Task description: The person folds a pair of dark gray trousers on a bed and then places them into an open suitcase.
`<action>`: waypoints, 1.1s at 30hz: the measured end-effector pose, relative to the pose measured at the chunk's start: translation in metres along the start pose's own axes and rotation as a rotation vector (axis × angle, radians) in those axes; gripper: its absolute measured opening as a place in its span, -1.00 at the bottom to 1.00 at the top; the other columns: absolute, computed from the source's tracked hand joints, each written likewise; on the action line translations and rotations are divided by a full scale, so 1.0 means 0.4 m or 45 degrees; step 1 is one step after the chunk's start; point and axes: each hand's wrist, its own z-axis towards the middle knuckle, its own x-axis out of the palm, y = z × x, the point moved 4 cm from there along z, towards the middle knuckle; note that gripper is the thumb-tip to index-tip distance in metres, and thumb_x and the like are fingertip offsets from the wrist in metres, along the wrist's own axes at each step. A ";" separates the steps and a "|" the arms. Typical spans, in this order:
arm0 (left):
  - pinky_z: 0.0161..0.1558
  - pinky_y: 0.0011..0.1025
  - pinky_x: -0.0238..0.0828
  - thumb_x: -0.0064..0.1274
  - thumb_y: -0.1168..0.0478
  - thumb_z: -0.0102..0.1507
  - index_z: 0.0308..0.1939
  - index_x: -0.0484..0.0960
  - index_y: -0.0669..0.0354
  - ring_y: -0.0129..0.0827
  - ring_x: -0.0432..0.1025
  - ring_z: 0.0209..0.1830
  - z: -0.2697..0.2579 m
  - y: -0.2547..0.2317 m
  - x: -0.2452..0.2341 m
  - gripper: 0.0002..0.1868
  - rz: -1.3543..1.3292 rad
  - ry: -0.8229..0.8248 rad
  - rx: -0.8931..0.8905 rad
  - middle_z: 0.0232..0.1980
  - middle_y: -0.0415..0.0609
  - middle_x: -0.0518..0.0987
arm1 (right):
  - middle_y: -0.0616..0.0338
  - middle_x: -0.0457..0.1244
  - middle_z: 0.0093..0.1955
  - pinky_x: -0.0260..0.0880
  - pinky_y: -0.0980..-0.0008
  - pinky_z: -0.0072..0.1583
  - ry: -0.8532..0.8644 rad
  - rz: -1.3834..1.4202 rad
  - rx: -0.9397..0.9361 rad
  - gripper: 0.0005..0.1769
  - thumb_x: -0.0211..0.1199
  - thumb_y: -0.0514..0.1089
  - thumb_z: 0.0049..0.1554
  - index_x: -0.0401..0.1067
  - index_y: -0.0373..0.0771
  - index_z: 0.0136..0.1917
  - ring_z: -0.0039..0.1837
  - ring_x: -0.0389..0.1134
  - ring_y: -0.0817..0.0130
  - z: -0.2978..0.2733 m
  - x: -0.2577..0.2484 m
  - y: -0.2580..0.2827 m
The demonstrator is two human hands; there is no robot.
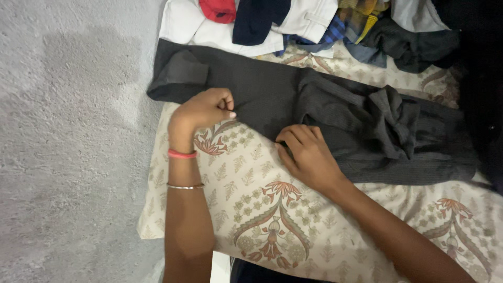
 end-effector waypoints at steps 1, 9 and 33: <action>-0.18 -0.19 0.53 0.25 0.07 0.21 -0.17 0.62 0.14 -0.21 0.55 -0.26 -0.004 0.007 -0.013 -0.75 -0.083 0.030 0.010 -0.28 -0.07 0.64 | 0.08 0.32 0.07 0.22 0.12 0.24 -0.001 -0.003 -0.002 -0.81 0.30 -0.19 0.16 0.46 -0.29 0.04 0.17 0.34 0.17 -0.001 0.000 -0.001; -0.12 0.04 0.43 0.31 0.13 0.15 0.37 0.34 0.08 0.09 0.55 -0.06 -0.029 0.061 -0.090 -0.26 0.448 -1.014 -0.502 -0.01 0.12 0.65 | 0.09 0.31 0.08 0.22 0.12 0.24 -0.015 0.026 -0.008 -0.80 0.30 -0.19 0.15 0.46 -0.29 0.03 0.19 0.33 0.16 -0.007 0.000 -0.007; 0.23 0.04 0.14 0.59 -0.05 -0.29 0.21 0.46 -0.07 0.07 0.17 0.32 0.012 -0.131 0.074 0.02 0.438 -0.135 0.111 0.25 0.00 0.32 | -0.35 0.07 0.49 0.17 -0.35 0.28 0.382 -0.604 1.044 0.20 0.40 0.51 -0.09 0.16 -0.33 0.50 0.48 0.06 -0.29 -0.081 -0.244 -0.350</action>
